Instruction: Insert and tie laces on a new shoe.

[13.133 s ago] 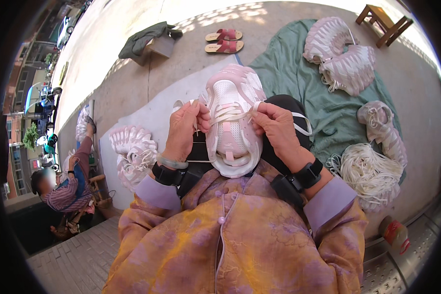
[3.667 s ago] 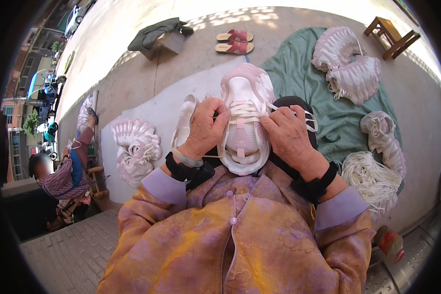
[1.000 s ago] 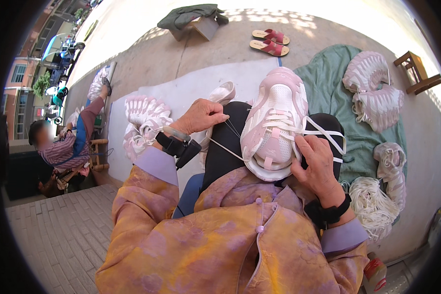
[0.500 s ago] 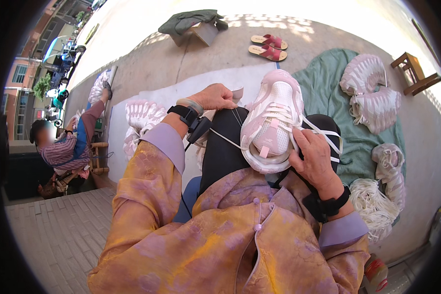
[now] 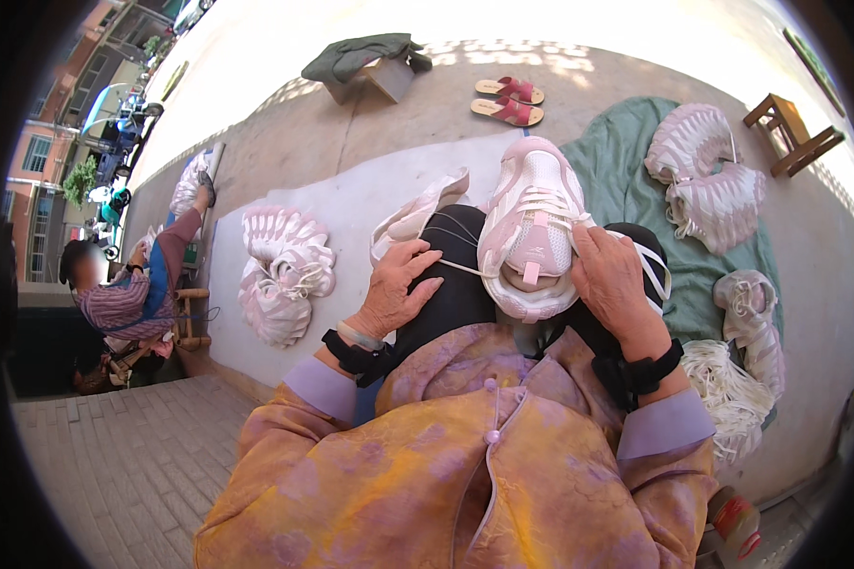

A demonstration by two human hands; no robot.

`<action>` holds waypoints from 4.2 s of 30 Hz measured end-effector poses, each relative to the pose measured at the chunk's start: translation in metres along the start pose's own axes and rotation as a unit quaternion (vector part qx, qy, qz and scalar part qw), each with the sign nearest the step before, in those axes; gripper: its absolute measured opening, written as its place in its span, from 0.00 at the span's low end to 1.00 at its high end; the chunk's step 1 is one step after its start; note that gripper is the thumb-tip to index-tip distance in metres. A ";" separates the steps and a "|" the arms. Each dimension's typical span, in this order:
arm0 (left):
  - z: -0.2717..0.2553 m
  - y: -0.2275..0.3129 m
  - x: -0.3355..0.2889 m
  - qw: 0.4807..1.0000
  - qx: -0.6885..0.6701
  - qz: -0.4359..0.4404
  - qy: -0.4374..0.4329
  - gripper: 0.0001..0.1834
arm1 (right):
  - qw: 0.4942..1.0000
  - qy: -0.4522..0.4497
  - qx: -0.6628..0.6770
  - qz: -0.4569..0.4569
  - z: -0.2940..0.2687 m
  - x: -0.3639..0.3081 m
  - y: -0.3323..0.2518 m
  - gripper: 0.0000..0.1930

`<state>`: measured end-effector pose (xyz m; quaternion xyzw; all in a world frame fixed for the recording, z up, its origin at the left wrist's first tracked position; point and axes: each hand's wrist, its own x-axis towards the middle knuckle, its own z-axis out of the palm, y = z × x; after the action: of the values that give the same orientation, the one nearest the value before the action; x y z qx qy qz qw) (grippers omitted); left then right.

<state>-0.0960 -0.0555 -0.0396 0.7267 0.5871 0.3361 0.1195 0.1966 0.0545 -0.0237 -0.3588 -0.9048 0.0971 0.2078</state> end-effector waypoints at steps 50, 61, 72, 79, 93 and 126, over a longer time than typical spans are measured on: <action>0.061 0.065 0.038 0.978 0.168 0.060 -0.107 0.06 | 0.993 0.026 0.083 0.075 0.005 -0.038 -0.026 0.21; 0.056 0.061 0.043 0.995 0.021 -0.048 -0.081 0.09 | 0.989 0.046 0.111 0.084 0.006 -0.024 -0.035 0.17; 0.052 0.066 0.036 0.992 0.015 0.007 -0.127 0.12 | 0.991 0.009 0.125 0.056 -0.004 -0.039 -0.024 0.13; 0.043 0.063 0.038 0.980 -0.116 -0.078 -0.142 0.16 | 0.993 0.026 0.113 0.006 0.004 -0.037 -0.023 0.16; 0.042 0.083 0.074 0.976 0.154 0.139 -0.065 0.16 | 0.948 0.060 0.285 0.125 -0.011 -0.027 -0.016 0.11; 0.046 0.079 0.055 0.946 0.275 0.163 -0.059 0.19 | 0.986 0.080 0.118 0.082 -0.038 -0.003 -0.015 0.08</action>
<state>-0.0016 -0.0162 -0.0098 0.8354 0.5224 0.1329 -0.1072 0.2061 0.0421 0.0141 -0.4114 -0.8349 0.1914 0.3114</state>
